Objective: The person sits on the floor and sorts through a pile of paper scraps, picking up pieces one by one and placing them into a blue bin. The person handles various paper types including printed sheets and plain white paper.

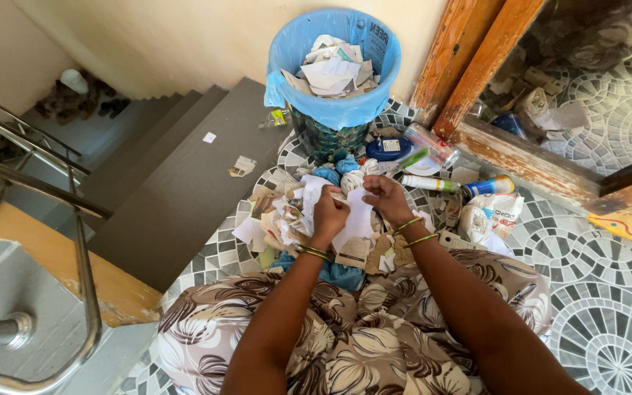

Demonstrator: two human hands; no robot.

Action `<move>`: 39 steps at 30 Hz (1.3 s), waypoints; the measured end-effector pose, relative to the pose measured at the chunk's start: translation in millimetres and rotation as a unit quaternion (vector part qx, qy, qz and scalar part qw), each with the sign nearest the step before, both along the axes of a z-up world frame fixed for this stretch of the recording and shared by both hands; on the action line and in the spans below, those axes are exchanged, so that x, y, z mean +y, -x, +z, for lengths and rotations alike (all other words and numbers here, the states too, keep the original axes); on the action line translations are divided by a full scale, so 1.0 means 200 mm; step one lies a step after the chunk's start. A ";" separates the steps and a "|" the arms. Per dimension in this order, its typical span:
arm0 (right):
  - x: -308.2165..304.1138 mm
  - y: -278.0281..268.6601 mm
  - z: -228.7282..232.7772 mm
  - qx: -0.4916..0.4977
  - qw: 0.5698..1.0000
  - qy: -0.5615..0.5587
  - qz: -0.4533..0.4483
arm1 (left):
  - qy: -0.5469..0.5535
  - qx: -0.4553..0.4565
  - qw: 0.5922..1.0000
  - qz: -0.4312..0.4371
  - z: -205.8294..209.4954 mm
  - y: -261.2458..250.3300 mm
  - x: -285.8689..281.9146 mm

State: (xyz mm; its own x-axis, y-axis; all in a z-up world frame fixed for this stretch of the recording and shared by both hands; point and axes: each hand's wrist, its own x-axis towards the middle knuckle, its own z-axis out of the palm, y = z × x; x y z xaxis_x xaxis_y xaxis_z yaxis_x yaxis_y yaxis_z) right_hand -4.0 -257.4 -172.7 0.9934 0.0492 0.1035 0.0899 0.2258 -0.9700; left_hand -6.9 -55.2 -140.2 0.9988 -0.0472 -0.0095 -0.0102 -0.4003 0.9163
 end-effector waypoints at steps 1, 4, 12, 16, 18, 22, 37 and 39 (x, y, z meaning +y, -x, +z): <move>0.01 0.01 0.03 0.021 1.000 0.002 -0.011 | 0.032 -0.007 0.999 0.012 -0.01 -0.02 0.01; 0.02 0.04 0.12 0.055 0.998 -0.011 -0.038 | 0.122 0.003 0.992 0.023 -0.03 -0.06 0.03; 0.09 0.11 0.35 0.095 0.991 -0.095 -0.026 | 0.328 0.052 0.943 0.008 0.08 -0.11 0.00; 0.09 0.15 0.45 0.139 0.982 -0.126 -0.021 | 0.331 0.072 0.941 0.023 0.20 -0.14 0.00; 0.08 0.16 0.50 0.191 0.970 -0.152 -0.021 | 0.357 0.071 0.931 0.037 0.25 -0.17 -0.01; 0.07 0.16 0.64 0.170 0.965 -0.197 0.029 | 0.419 0.072 0.904 0.037 0.32 -0.24 -0.03; 0.05 -0.16 1.23 0.106 0.966 -0.215 0.094 | 0.559 0.118 0.820 0.002 0.74 -0.64 -0.13; 0.05 -0.22 1.29 0.091 0.967 -0.221 0.090 | 0.555 0.122 0.823 0.005 0.80 -0.69 -0.12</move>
State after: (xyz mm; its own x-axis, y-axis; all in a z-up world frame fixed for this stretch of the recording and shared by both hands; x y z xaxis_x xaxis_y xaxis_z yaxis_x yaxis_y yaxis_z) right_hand 40.0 -247.1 84.3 0.9767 0.2137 -0.0217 -0.1525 0.6188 -0.7706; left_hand 130.9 -79.2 20.1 0.9739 -0.1537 -0.1670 0.2268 0.6855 0.6919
